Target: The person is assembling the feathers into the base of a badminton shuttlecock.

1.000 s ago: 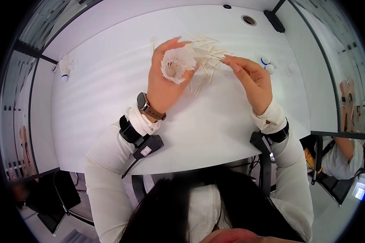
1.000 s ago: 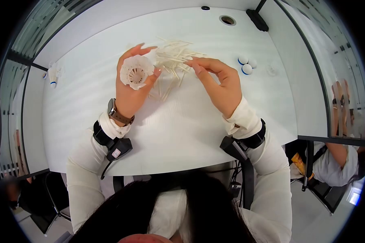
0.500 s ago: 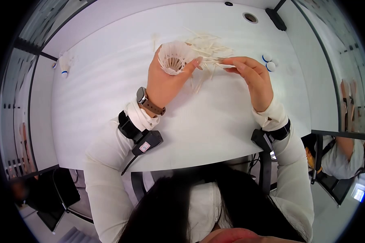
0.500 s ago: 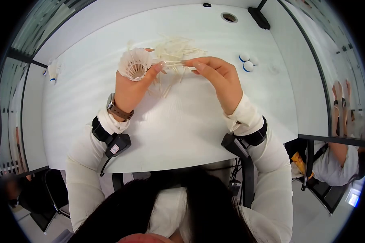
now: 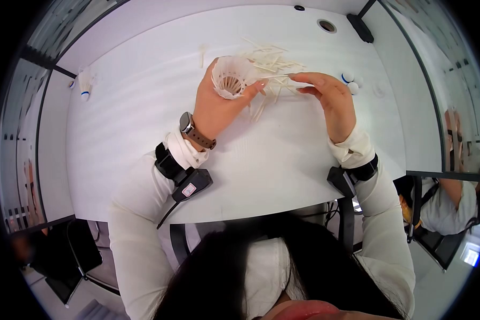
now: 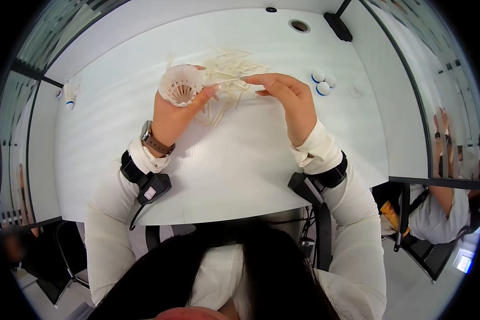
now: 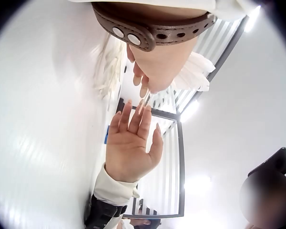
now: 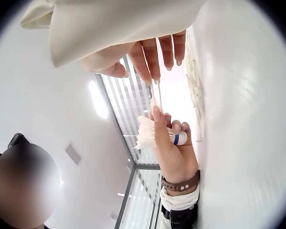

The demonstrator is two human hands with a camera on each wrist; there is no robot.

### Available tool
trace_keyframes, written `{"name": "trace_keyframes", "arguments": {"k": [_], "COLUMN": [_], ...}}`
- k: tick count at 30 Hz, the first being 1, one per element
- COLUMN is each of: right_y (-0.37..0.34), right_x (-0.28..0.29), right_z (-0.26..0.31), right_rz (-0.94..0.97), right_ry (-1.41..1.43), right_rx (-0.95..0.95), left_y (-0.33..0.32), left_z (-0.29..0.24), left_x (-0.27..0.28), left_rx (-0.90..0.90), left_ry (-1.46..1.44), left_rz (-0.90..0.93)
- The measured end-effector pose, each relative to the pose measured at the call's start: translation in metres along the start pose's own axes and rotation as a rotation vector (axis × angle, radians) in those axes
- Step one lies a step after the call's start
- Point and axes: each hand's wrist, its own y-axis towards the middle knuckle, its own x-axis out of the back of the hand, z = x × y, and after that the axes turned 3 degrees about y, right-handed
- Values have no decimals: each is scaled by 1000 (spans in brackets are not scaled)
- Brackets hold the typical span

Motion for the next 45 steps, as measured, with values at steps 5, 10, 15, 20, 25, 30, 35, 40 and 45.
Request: {"name": "trace_keyframes", "arguments": {"k": [5, 10, 15, 20, 25, 30, 35, 40, 45], "right_y": [-1, 1, -2, -2, -3, -3, -5, -8, -10], "right_x": [2, -2, -5, -10, -10, -10, -11, -14, -16], "right_z": [-2, -2, -8, -7, -7, -9, -3, 1, 3], "right_rz": [-101, -58, -31, -34, -8, 52, 152, 191, 127], "right_ry": [23, 8, -247, -415, -407, -400, -410, -412, -371], "right_rx": [44, -47, 110, 232, 194, 167, 84, 6, -104], "left_y": [2, 1, 2, 0, 0, 0, 1, 1, 0], "left_z": [0, 1, 4, -2, 3, 2, 1, 3, 2], "left_x": [1, 2, 0, -2, -1, 0, -1, 0, 1], "left_rx": [-9, -5, -87, -108, -120, -117, -113, -137, -31], "left_ry": [7, 4, 34, 26, 32, 56, 64, 104, 19], "left_rz": [-5, 29, 17, 22, 6, 11, 15, 28, -140]}}
